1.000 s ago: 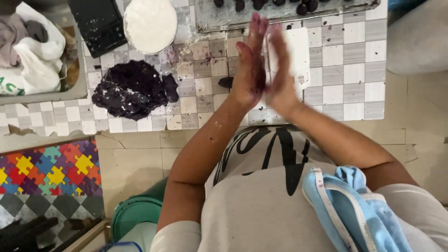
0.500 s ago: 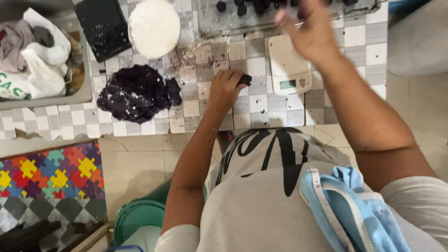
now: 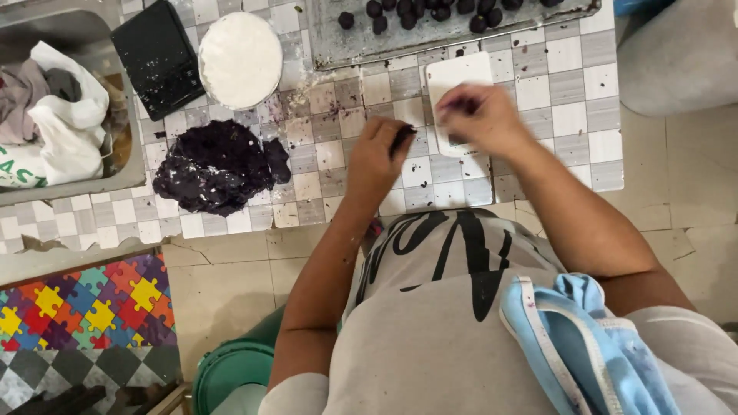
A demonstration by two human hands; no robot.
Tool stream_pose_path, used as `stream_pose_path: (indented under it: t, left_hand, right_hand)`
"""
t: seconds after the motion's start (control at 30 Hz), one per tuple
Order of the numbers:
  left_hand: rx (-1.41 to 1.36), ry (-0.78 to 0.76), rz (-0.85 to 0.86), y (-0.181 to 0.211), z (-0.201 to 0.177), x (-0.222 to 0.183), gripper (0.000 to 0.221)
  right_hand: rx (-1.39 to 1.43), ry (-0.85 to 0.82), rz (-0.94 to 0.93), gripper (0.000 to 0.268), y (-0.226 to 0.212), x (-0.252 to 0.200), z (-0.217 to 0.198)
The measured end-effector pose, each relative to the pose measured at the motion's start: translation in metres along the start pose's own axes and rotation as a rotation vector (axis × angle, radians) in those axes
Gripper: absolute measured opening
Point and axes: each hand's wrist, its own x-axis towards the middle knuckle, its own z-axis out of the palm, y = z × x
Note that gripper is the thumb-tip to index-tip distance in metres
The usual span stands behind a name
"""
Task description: Weighing portions of purple dough on a digital scale and rolling them into small uniform balls.
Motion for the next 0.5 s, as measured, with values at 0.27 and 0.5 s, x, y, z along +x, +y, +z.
stream_pose_path:
  t: [0.27, 0.5]
  left_hand:
    - [-0.503, 0.095, -0.426, 0.021, -0.011, 0.001, 0.039]
    - [-0.58, 0.142, -0.428, 0.032, 0.0, 0.003, 0.037]
  right_hand:
    - [0.67, 0.172, 0.334, 0.021, -0.015, -0.009, -0.021]
    - [0.591, 0.059, 0.295, 0.043, 0.007, -0.008, 0.019]
